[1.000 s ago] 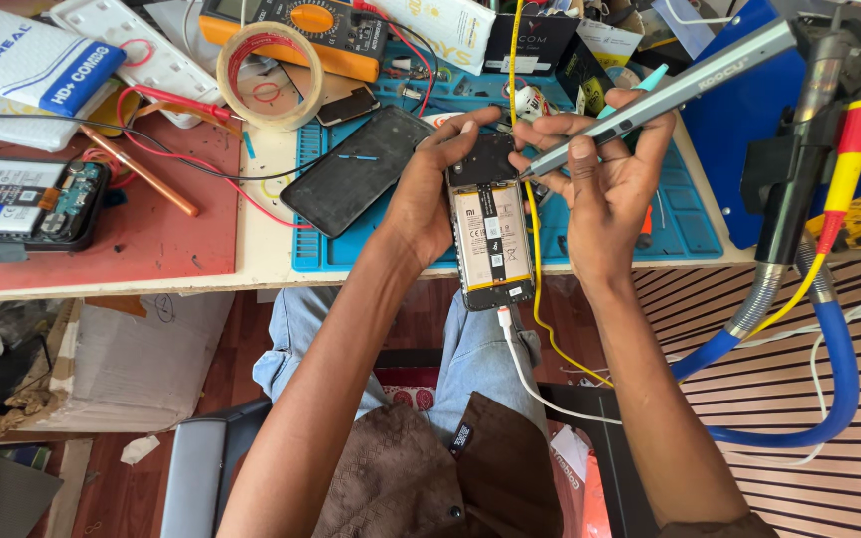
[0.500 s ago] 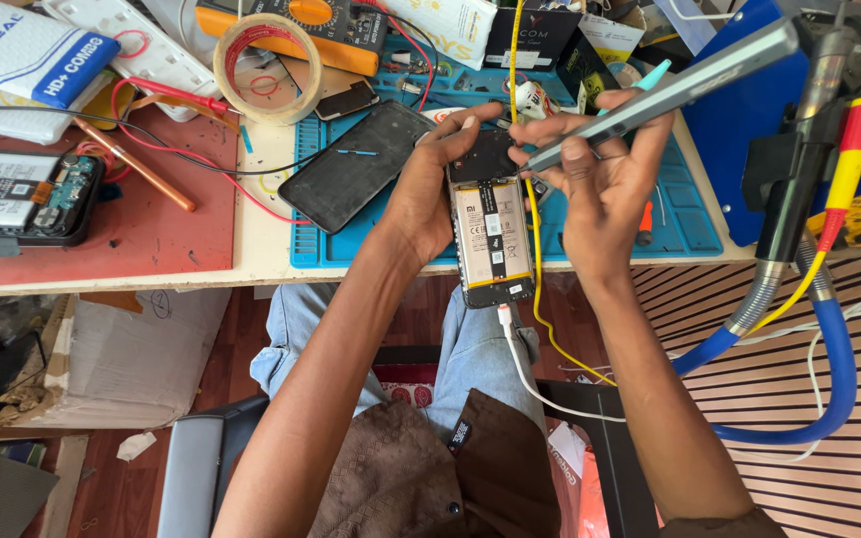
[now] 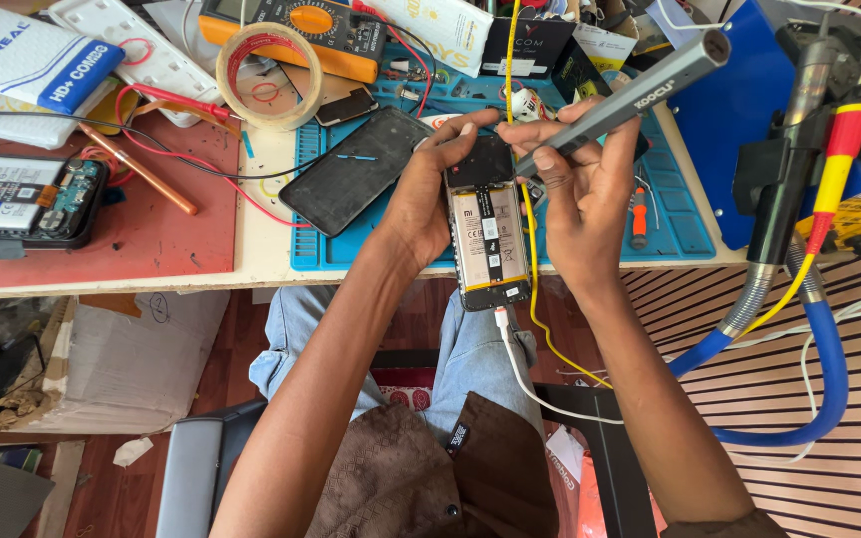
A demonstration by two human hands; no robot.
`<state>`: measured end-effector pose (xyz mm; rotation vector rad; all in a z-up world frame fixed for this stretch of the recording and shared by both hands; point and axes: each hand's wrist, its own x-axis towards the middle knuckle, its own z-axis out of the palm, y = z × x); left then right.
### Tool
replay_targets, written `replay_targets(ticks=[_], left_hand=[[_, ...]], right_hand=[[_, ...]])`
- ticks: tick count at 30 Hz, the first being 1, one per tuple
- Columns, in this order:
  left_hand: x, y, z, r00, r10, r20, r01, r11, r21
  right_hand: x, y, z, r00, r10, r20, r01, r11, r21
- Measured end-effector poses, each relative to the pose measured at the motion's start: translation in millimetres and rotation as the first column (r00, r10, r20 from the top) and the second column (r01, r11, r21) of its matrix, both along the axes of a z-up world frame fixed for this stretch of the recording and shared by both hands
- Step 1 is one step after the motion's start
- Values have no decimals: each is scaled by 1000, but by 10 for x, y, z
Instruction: The person connects a battery and components to a mobile phone frame by hand, uses a tool to press down connectors, and attaches a charging cable to the device.
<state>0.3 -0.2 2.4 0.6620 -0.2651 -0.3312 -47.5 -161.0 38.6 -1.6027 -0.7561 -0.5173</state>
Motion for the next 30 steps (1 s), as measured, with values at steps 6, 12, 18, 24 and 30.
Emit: replay_targets(ticks=[6, 12, 18, 24, 30], left_hand=[[-13, 1, 26, 1000, -4, -5, 4, 1000, 13], [-55, -7, 107, 999, -19, -42, 20, 1000, 23], [8, -90, -73, 1000, -2, -14, 3, 998, 63], [123, -153, -323, 1000, -13, -20, 13, 1000, 0], [198, -214, -452, 1000, 11, -10, -11, 1000, 18]], right_hand=[[-1, 4, -12, 999, -27, 18, 28, 999, -28], [-28, 75, 210, 1000, -29, 1, 29, 998, -57], [100, 139, 490, 981, -158, -116, 108, 931, -349], [638, 646, 555, 989, 1, 148, 102, 715, -691], [972, 1086, 465, 940, 182, 288, 175, 467, -867]])
